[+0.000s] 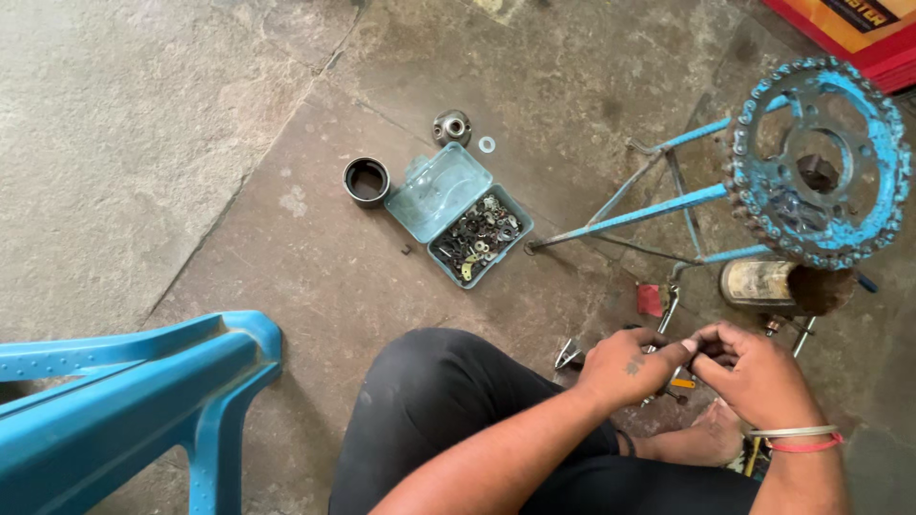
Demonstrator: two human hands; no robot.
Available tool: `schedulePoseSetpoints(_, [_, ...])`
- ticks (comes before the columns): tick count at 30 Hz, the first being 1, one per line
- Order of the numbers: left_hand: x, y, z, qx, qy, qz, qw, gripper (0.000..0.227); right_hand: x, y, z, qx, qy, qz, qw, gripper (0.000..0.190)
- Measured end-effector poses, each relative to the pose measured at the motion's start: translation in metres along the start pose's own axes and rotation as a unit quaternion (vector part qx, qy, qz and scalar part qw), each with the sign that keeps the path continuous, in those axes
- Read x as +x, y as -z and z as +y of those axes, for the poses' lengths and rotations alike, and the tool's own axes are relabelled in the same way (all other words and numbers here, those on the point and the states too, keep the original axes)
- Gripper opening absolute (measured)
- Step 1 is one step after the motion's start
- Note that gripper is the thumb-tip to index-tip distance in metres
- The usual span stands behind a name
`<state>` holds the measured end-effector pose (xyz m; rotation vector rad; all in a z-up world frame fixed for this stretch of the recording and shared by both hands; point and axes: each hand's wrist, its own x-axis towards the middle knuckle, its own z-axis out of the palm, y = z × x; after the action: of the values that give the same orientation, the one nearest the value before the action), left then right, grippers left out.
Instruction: The person sits on the floor and assembles a cylindrical mechanical component, likely a starter motor. They insert a rotor into a housing, add small metal parts from a container, and use a wrench to tighten a nut. The person repeatedly disassembles and reassembles the unit to check the fit of the internal components.
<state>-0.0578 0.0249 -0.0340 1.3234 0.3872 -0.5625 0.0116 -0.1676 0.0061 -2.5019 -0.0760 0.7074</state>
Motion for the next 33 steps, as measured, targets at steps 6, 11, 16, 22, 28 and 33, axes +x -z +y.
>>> schedulePoseSetpoints(6, [0.006,0.002,-0.002,-0.191,0.028,0.016,0.981,0.056,0.012,-0.009,0.015,0.082,0.049,0.044,0.994,0.034])
schedulePoseSetpoints(11, [0.015,-0.002,-0.006,-0.338,0.002,-0.009,0.941,0.051,0.0,-0.01,-0.018,-0.037,0.098,0.117,0.988,0.032])
schedulePoseSetpoints(16, [0.02,-0.011,-0.018,-0.264,-0.047,0.112,0.957,0.05,-0.016,-0.018,-0.079,-0.148,0.233,0.238,0.931,0.024])
schedulePoseSetpoints(22, [0.016,-0.019,-0.053,-0.077,0.05,0.019,0.996,0.054,0.061,-0.088,-0.164,-0.162,0.313,0.037,0.935,0.026])
schedulePoseSetpoints(28, [0.043,-0.037,-0.094,0.11,-0.071,0.06,0.99,0.049,0.165,-0.17,-0.207,-0.324,0.221,0.046,0.919,0.022])
schedulePoseSetpoints(33, [0.051,-0.038,-0.098,0.076,-0.056,0.042,0.995,0.048,0.198,-0.213,-0.2,-0.426,0.204,0.107,0.875,0.02])
